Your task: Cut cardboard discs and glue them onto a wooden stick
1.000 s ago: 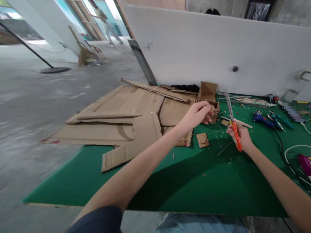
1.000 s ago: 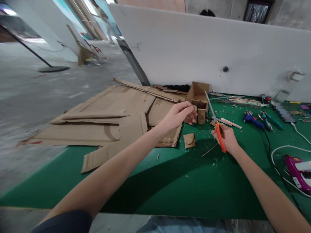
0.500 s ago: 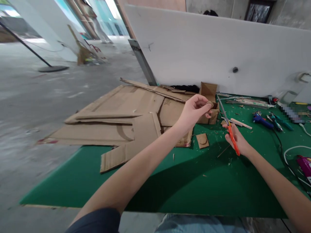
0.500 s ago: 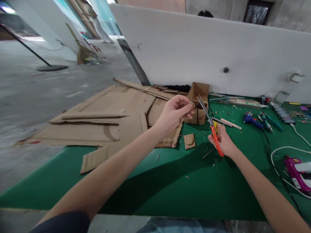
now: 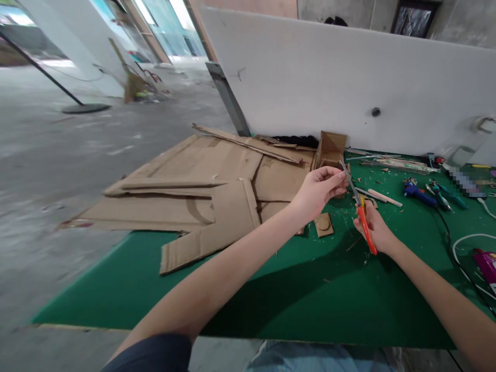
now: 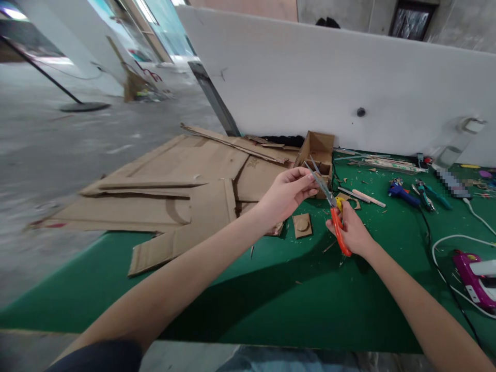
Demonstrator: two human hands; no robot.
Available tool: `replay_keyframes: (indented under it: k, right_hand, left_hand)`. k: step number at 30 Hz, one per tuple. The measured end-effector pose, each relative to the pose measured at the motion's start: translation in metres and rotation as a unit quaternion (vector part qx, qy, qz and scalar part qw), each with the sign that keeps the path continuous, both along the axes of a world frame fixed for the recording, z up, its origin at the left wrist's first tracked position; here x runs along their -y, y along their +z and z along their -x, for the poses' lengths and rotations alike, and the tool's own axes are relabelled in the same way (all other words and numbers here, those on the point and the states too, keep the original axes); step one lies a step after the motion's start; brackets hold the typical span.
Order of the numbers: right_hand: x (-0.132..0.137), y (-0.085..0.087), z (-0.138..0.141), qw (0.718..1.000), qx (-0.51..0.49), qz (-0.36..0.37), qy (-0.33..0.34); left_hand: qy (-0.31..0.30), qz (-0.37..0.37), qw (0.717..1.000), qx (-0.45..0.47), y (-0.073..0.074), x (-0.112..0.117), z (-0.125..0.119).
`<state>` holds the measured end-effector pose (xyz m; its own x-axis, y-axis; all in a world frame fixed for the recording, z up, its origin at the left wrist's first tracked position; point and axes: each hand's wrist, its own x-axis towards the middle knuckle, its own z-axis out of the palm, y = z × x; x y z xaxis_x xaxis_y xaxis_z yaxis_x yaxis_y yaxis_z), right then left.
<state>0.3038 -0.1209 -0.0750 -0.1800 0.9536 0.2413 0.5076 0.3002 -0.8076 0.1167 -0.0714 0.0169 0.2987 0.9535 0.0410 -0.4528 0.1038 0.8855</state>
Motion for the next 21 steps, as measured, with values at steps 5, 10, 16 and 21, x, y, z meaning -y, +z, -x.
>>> replay_keyframes:
  k: [5,10,16,21]
  right_hand:
    - [0.0025,0.0081,0.0024,0.999,-0.017,0.029,0.009]
    - [0.0023,0.0054,0.0013,1.000,-0.005,0.018,-0.001]
    - [0.0011,0.0025,0.0002,1.000,0.003,0.018,-0.004]
    - [0.0016,0.0062,-0.0017,1.000,0.015,0.023,0.008]
  left_hand:
    - [-0.002,-0.008,1.000,-0.007,-0.0045,0.0008,-0.0011]
    - [-0.009,-0.011,1.000,-0.008,-0.0086,0.0010,-0.0035]
    - [0.001,-0.036,0.999,-0.013,-0.0099,0.0031,-0.0057]
    - [0.000,-0.053,0.999,-0.013,-0.0105,0.0045,-0.0065]
